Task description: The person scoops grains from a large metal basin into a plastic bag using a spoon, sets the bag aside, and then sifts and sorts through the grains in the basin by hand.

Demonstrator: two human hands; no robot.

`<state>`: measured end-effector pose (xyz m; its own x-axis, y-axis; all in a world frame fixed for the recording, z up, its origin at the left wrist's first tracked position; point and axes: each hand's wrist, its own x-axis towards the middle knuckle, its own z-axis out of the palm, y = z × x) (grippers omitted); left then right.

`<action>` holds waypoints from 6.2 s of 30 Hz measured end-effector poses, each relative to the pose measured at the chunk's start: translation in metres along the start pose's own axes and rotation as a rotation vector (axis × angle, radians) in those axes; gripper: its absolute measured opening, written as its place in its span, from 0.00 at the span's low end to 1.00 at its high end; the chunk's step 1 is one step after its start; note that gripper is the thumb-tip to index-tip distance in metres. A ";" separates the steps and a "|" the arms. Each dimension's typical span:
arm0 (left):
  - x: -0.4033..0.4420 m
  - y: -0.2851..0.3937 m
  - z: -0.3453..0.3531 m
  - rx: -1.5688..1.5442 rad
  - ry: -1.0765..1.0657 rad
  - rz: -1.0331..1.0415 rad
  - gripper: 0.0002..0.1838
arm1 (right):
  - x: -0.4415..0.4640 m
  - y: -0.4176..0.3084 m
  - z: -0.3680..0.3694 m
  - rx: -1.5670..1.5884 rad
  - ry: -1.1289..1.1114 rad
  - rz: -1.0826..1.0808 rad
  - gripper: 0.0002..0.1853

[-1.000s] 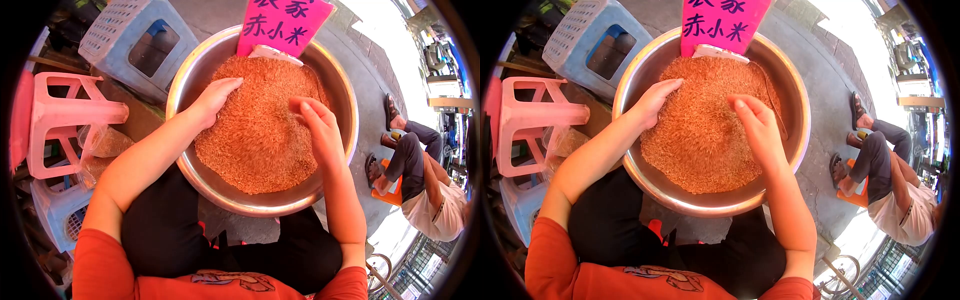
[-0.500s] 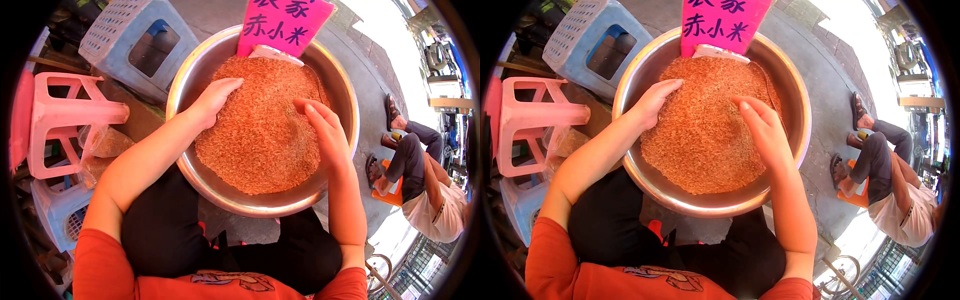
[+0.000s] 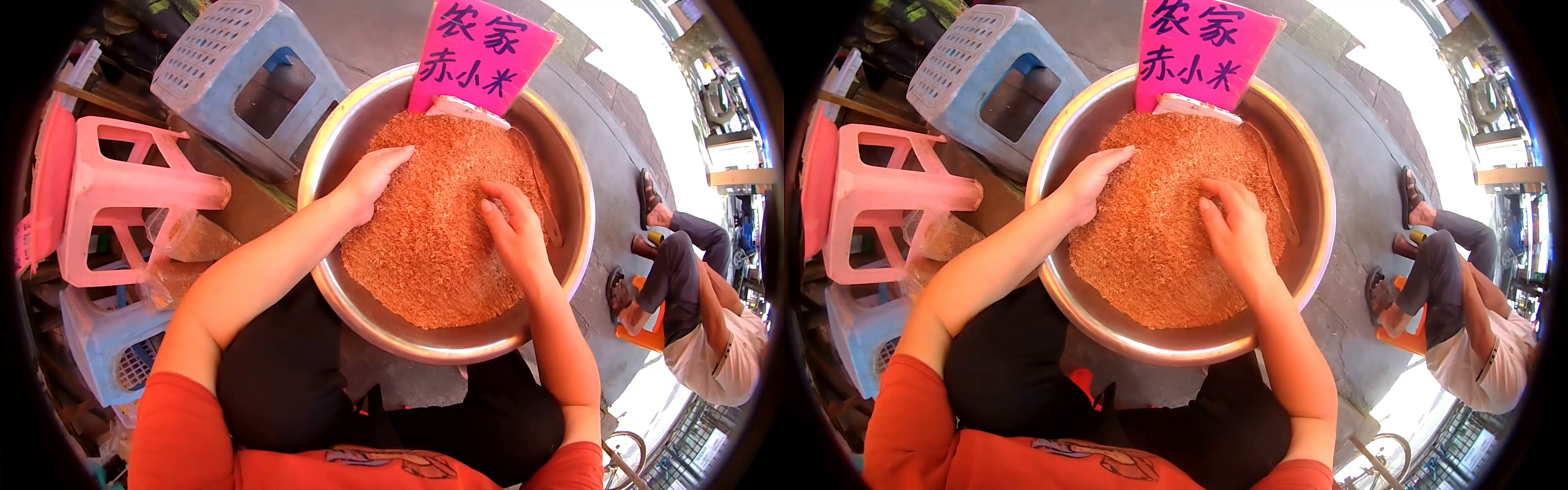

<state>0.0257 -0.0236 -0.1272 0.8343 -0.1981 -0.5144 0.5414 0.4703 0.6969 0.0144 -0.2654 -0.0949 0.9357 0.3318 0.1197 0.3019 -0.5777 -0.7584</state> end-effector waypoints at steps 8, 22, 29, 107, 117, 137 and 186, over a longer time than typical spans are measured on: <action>-0.006 0.004 0.006 -0.085 -0.057 -0.029 0.20 | 0.009 -0.011 0.008 0.003 -0.029 -0.018 0.21; -0.038 0.005 0.044 0.248 -0.340 0.215 0.33 | -0.001 -0.024 -0.021 0.532 0.054 0.384 0.19; -0.021 0.017 0.003 0.343 0.101 0.297 0.37 | -0.007 -0.022 -0.021 0.520 0.035 0.323 0.12; 0.008 -0.019 0.035 0.847 -0.049 0.560 0.15 | 0.019 0.027 0.008 0.574 -0.007 0.421 0.20; -0.056 0.020 -0.018 1.210 0.055 0.183 0.42 | -0.054 0.025 -0.070 0.210 -0.232 0.505 0.26; 0.006 0.003 0.010 1.170 0.337 0.636 0.28 | 0.004 0.038 -0.048 -0.746 -0.063 0.124 0.16; 0.006 -0.003 0.015 0.640 -0.019 0.553 0.27 | -0.007 -0.051 -0.126 -0.885 -0.182 0.038 0.09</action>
<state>0.0307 -0.0395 -0.1249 0.9950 -0.0997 -0.0112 0.0039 -0.0727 0.9973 0.0155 -0.3324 0.0233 0.9273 0.3703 -0.0556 0.3718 -0.9281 0.0193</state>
